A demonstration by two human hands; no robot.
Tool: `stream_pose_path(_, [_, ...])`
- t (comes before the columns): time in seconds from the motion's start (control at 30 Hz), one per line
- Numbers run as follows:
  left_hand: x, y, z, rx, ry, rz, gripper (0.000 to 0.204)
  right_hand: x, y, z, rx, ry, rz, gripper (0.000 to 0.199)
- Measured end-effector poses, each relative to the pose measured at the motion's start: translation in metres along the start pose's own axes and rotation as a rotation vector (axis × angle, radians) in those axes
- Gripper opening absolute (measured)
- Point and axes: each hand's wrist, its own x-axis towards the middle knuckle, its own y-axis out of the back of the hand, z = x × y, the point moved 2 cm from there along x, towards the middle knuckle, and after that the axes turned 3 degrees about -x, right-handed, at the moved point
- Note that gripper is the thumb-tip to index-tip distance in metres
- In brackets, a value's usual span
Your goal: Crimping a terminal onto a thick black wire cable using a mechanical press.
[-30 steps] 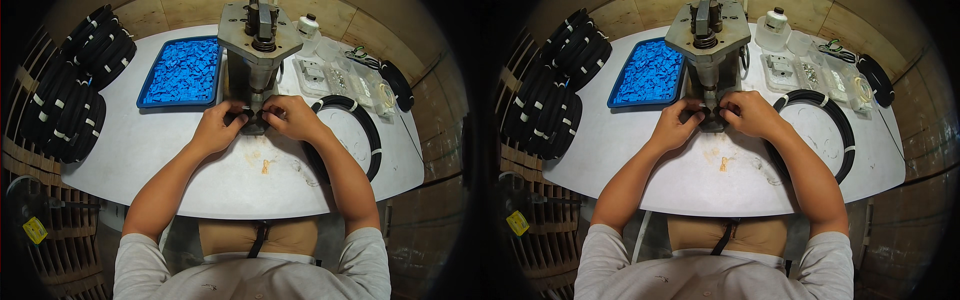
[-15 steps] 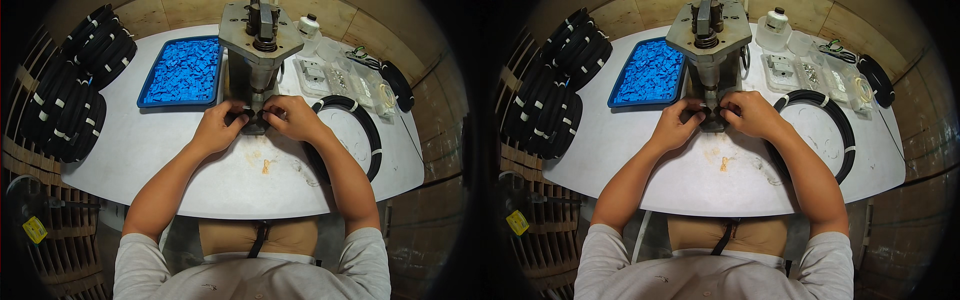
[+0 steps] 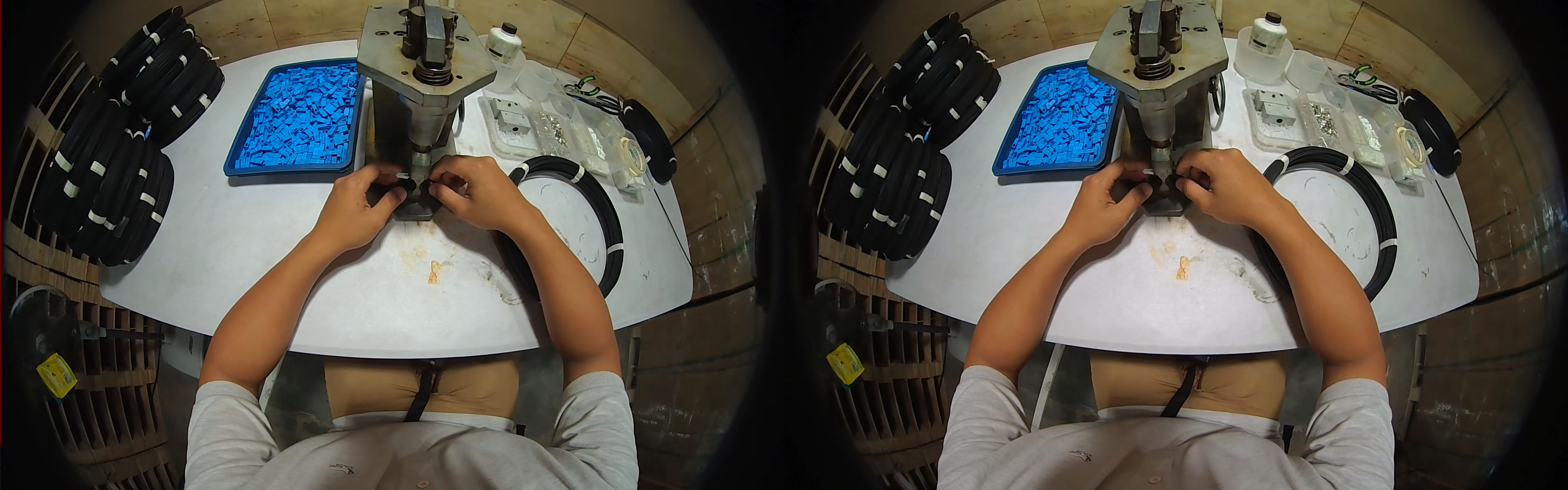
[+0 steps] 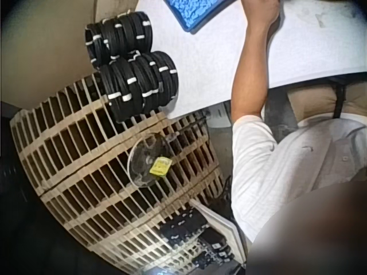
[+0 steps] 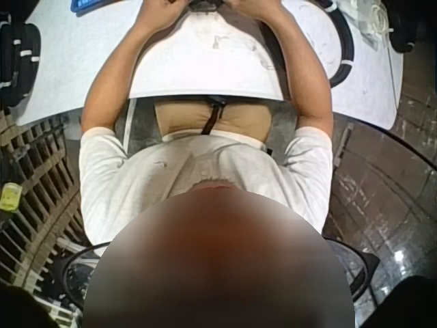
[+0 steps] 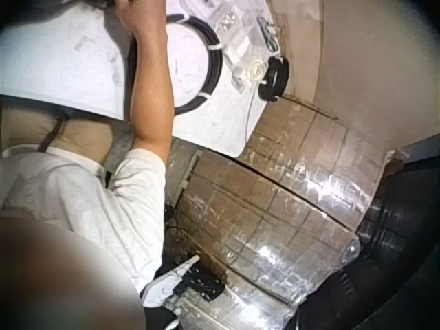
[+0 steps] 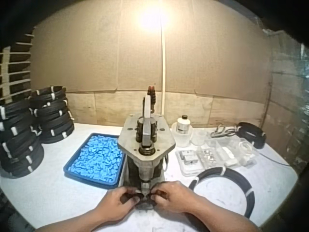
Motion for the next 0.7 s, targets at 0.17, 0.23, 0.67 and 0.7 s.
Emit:
stream_pose_path(0.17, [-0.0002, 0.0009, -0.0003, -0.007, 0.001, -0.001, 0.038, 0.0003, -0.0021, 0.0012, 0.021, 0.002, 0.012, 0.02])
stream_pose_path(0.23, [0.0002, 0.0006, 0.0003, -0.01, 0.002, -0.002, 0.038, 0.0004, -0.0021, 0.0019, 0.009, 0.027, 0.032, 0.02])
stream_pose_path(0.67, [-0.0001, 0.0002, 0.0028, -0.003, 0.012, -0.003, 0.037, 0.0022, 0.0032, -0.0074, -0.119, 0.02, 0.174, 0.034])
stream_pose_path(0.7, [-0.0002, 0.0007, 0.0025, -0.002, 0.018, -0.005, 0.037, 0.0023, 0.0032, -0.0067, -0.076, -0.037, 0.2, 0.038])
